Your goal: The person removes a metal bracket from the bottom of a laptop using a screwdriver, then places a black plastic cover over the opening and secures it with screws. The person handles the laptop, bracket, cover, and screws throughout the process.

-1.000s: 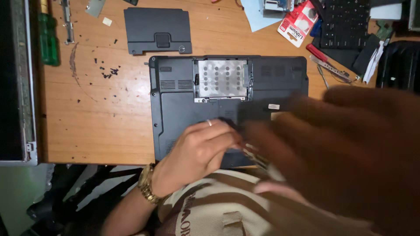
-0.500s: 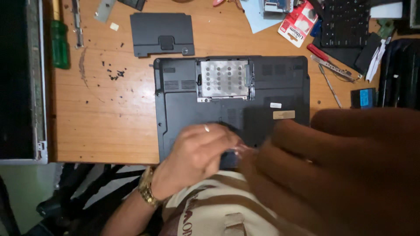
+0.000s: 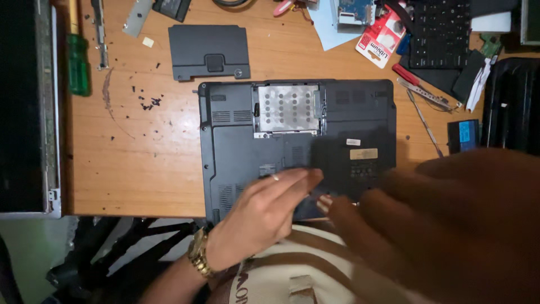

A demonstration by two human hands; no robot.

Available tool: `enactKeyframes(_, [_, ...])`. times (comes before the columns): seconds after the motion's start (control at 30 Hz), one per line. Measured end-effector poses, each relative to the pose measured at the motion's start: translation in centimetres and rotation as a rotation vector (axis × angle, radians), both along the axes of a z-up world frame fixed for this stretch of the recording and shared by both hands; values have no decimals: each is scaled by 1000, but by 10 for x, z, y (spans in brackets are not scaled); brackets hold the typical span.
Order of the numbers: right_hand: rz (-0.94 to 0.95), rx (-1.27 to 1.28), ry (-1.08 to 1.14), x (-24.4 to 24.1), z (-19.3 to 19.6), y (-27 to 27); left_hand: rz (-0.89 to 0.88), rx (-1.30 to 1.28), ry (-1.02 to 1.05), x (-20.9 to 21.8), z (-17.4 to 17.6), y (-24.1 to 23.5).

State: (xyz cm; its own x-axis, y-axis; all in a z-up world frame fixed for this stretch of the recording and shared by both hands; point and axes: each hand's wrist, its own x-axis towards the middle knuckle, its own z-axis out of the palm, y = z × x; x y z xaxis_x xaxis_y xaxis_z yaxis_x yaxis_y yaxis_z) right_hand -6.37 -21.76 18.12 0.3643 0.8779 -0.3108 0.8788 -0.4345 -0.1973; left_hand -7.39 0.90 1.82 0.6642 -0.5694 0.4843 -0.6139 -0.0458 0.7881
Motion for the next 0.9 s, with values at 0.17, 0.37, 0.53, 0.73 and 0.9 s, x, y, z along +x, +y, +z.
enactKeyframes(0.17, [18,39,-78,7,8,12,121,47,-131,-2,-2,-1])
enactKeyframes(0.37, [166,153,-23,16,0,12,92,50,-96,-7,-8,1])
enactKeyframes(0.53, [-103,-120,-108,-6,-20,-7,71,67,-49,-7,-15,0])
enactKeyframes(0.73, [-35,0,-3,-2,-26,-12,25,57,16,-4,-16,2])
enactKeyframes(0.9, [-259,87,-61,-14,-25,7,-3,66,55,-8,-20,5])
